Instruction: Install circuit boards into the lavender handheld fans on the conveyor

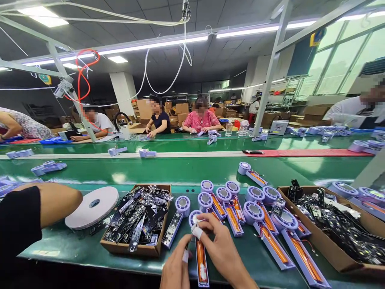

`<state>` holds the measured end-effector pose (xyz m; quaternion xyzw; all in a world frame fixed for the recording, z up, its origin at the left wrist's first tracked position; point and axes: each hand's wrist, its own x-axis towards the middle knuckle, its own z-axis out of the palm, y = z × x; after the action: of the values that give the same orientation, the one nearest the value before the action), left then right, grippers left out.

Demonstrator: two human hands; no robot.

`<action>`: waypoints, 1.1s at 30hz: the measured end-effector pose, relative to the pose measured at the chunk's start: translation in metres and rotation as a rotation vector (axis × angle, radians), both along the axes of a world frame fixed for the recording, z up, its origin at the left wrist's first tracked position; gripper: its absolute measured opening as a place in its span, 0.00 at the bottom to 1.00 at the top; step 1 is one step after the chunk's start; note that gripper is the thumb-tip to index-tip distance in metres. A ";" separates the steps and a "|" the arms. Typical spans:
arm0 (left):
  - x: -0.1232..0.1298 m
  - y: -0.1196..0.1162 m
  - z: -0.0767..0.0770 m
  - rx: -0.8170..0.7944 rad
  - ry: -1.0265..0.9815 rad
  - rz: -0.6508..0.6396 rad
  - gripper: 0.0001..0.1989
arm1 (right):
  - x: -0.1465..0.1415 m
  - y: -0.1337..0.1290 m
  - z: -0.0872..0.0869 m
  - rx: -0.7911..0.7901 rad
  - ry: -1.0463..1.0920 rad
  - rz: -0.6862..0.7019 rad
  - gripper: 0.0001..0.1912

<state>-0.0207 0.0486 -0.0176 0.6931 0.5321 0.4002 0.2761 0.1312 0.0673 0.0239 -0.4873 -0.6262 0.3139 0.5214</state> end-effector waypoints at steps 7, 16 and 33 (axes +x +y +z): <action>0.009 -0.009 0.007 -0.225 -0.313 0.133 0.19 | 0.009 -0.014 0.001 0.012 -0.154 0.128 0.15; 0.015 -0.015 0.024 -0.211 -0.341 0.187 0.20 | 0.007 -0.018 0.012 0.026 -0.277 0.093 0.11; 0.014 -0.013 0.012 -0.031 -0.120 0.141 0.16 | 0.003 -0.019 -0.002 0.241 -0.623 -0.048 0.10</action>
<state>-0.0066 0.0353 -0.0061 0.6244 0.5681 0.4513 0.2893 0.1343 0.0487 0.0222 -0.5093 -0.7765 0.0611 0.3659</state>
